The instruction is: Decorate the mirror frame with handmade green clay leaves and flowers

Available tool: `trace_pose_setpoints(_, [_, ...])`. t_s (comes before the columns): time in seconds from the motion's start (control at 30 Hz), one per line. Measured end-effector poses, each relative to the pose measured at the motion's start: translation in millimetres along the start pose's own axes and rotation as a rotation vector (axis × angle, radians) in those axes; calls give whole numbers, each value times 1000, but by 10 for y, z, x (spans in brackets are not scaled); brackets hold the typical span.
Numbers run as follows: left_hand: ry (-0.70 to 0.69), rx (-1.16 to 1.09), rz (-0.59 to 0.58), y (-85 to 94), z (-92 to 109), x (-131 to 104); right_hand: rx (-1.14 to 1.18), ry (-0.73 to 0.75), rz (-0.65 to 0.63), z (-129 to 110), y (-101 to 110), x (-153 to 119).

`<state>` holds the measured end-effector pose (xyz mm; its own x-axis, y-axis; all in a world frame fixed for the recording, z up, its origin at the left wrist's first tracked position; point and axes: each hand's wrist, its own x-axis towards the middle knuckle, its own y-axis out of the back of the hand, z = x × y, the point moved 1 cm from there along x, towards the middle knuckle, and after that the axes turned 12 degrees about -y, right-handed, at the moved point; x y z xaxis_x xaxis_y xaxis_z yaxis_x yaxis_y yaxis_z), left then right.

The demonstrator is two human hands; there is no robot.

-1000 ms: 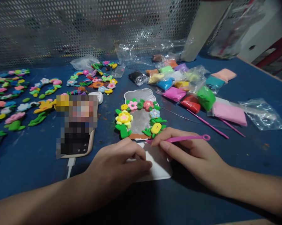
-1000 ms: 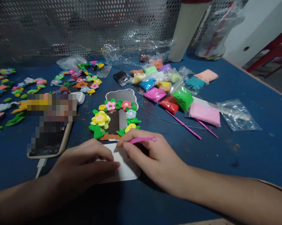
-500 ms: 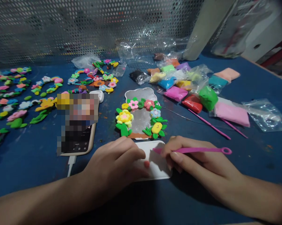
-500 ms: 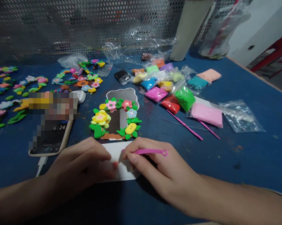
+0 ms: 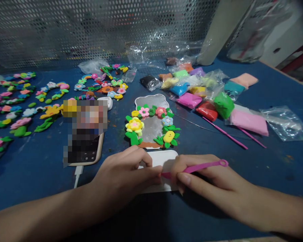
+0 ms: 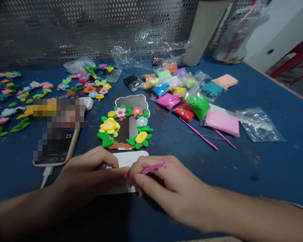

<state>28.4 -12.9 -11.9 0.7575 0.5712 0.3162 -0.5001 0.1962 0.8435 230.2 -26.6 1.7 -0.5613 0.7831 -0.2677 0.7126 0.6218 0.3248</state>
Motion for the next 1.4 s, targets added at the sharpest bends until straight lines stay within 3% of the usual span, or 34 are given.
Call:
trace_pose_setpoints(0.2, [120,-25,-23,3,23,5,24,-5,0,-12,8,-5])
trace_pose_setpoints(0.47, [-28,16,-38,14,-6,11,195,-94,75,12,-19,27])
trace_pose_setpoints(0.67, [32,-23,-11,18,-5,41,242,-78,103,-13,-24,113])
trace_pose_setpoints(1.1, [-31,45,44,5,-8,13,246,-146,22,-54,-30,202])
trace_pose_setpoints(1.4, [-46,36,-1,8,-30,20,216,-145,29,-78,-36,219])
